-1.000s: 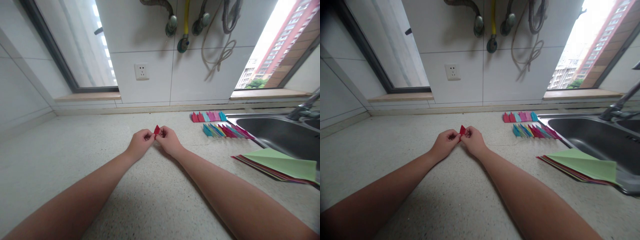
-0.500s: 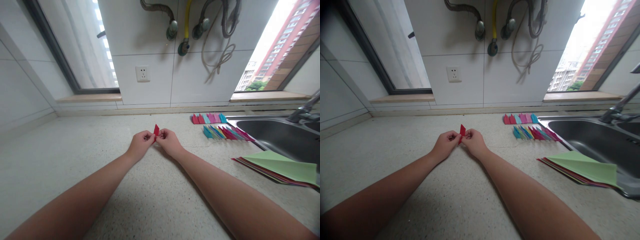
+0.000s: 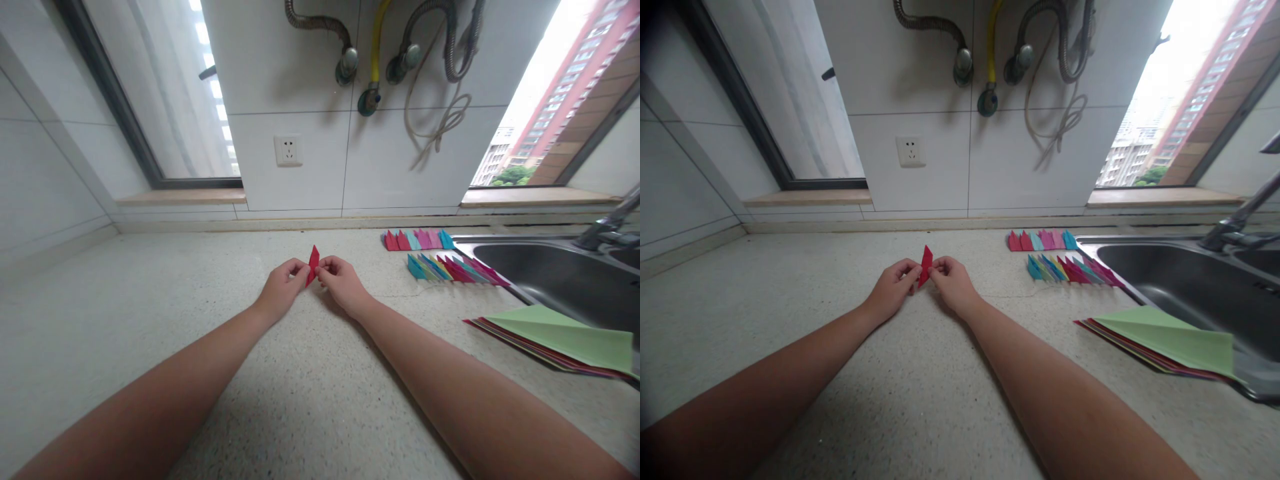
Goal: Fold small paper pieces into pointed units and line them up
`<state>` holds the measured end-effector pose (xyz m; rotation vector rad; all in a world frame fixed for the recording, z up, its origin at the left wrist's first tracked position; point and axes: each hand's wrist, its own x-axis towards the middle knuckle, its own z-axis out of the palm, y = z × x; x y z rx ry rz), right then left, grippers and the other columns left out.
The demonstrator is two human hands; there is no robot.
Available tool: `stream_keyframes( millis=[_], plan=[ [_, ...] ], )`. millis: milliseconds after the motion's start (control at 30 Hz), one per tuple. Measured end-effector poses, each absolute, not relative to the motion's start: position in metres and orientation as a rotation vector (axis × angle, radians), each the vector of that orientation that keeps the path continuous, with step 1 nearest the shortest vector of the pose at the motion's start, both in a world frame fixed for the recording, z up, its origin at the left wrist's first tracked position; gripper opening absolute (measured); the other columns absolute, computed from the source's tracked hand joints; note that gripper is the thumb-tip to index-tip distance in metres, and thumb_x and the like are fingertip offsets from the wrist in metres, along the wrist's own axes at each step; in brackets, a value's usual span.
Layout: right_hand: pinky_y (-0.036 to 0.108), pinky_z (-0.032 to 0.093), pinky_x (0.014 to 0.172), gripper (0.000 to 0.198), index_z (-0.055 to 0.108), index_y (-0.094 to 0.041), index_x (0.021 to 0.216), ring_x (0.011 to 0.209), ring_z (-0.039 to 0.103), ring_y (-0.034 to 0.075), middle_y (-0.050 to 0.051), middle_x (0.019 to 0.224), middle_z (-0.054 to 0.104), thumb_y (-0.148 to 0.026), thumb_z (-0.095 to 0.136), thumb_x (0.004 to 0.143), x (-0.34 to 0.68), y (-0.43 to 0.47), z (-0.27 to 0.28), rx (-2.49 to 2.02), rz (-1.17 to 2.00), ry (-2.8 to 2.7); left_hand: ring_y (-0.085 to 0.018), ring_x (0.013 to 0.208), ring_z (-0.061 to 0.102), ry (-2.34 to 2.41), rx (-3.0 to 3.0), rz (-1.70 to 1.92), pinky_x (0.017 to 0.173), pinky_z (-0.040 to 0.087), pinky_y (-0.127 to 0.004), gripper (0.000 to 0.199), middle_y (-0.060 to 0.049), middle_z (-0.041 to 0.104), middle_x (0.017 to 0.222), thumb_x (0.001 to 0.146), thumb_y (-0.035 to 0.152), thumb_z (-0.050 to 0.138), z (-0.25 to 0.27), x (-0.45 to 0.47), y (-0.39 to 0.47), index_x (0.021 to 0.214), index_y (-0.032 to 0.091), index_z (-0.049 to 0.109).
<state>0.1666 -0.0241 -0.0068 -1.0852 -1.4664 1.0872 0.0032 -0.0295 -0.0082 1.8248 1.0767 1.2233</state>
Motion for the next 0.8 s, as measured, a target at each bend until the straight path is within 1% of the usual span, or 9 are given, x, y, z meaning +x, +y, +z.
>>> stream_keyframes(
  millis=[67,133,267,333,400,500,633,700,800],
  plan=[
    [0.019,0.038,0.062,0.041,0.055,-0.009,0.096,0.066,0.046,0.005,0.004,0.082,0.055,-0.045,0.058,0.076,0.1679,-0.0246,-0.0042,-1.084,1.161,-1.434,-0.012,0.069,0.053,0.974,1.737,1.205,0.061,0.045,-0.026,0.037,-0.006,0.058,0.086,0.091,0.048,0.051,-0.0090,0.0036,-0.0274,0.095,0.012,0.059],
    [0.019,0.039,0.063,0.042,0.054,-0.010,0.096,0.068,0.046,0.005,0.005,0.086,0.055,-0.047,0.057,0.076,0.1690,-0.0253,-0.0024,-1.072,1.217,-1.423,-0.013,0.070,0.054,0.892,1.630,1.183,0.060,0.047,-0.027,0.038,-0.007,0.059,0.090,0.089,0.048,0.054,-0.0104,0.0044,-0.0250,0.101,0.012,0.057],
    [0.018,0.040,0.063,0.049,0.050,-0.012,0.105,0.070,0.048,0.005,0.004,0.087,0.055,-0.050,0.059,0.076,0.1694,-0.0253,-0.0039,-1.046,1.231,-1.441,-0.015,0.079,0.058,0.853,1.492,1.147,0.060,0.049,-0.027,0.046,-0.012,0.060,0.101,0.083,0.045,0.064,-0.0117,0.0049,-0.0223,0.113,0.011,0.054],
    [0.018,0.041,0.062,0.049,0.048,-0.012,0.105,0.069,0.048,0.005,0.003,0.084,0.054,-0.049,0.060,0.076,0.1689,-0.0251,-0.0049,-1.035,1.222,-1.464,-0.015,0.082,0.058,0.856,1.447,1.138,0.063,0.049,-0.027,0.050,-0.013,0.060,0.105,0.081,0.043,0.066,-0.0105,0.0045,-0.0224,0.117,0.011,0.053],
    [0.018,0.041,0.062,0.045,0.049,-0.011,0.100,0.069,0.048,0.005,0.004,0.084,0.054,-0.048,0.060,0.077,0.1685,-0.0257,-0.0044,-1.033,1.204,-1.503,-0.014,0.080,0.058,0.854,1.412,1.130,0.064,0.049,-0.026,0.050,-0.013,0.061,0.103,0.079,0.042,0.069,-0.0085,0.0037,-0.0229,0.115,0.010,0.055],
    [0.018,0.041,0.063,0.039,0.051,-0.009,0.094,0.069,0.048,0.005,0.004,0.084,0.054,-0.045,0.056,0.080,0.1682,-0.0283,-0.0020,-1.039,1.170,-1.563,-0.011,0.076,0.057,0.852,1.361,1.152,0.064,0.047,-0.024,0.044,-0.010,0.061,0.096,0.076,0.039,0.072,-0.0062,0.0024,-0.0235,0.105,0.009,0.055],
    [0.018,0.041,0.063,0.038,0.050,-0.009,0.095,0.066,0.049,0.005,0.004,0.083,0.056,-0.046,0.053,0.083,0.1674,-0.0303,-0.0043,-1.019,1.196,-1.663,-0.009,0.070,0.056,0.849,1.251,1.187,0.063,0.045,-0.021,0.040,-0.007,0.059,0.087,0.075,0.037,0.073,-0.0083,0.0000,-0.0217,0.093,0.010,0.051],
    [0.019,0.043,0.064,0.040,0.050,-0.011,0.099,0.070,0.051,0.006,0.005,0.088,0.057,-0.046,0.054,0.082,0.1666,-0.0295,-0.0078,-1.013,1.168,-1.733,-0.009,0.069,0.056,0.840,1.243,1.183,0.063,0.044,-0.021,0.038,-0.007,0.059,0.084,0.077,0.038,0.071,-0.0103,-0.0008,-0.0202,0.092,0.009,0.052],
    [0.021,0.046,0.067,0.042,0.050,-0.011,0.104,0.074,0.053,0.007,0.007,0.095,0.057,-0.047,0.053,0.083,0.1652,-0.0281,-0.0111,-1.021,1.149,-1.740,-0.010,0.073,0.058,0.840,1.244,1.184,0.065,0.045,-0.022,0.040,-0.009,0.060,0.089,0.077,0.036,0.072,-0.0114,-0.0008,-0.0190,0.100,0.009,0.053]
  ],
)
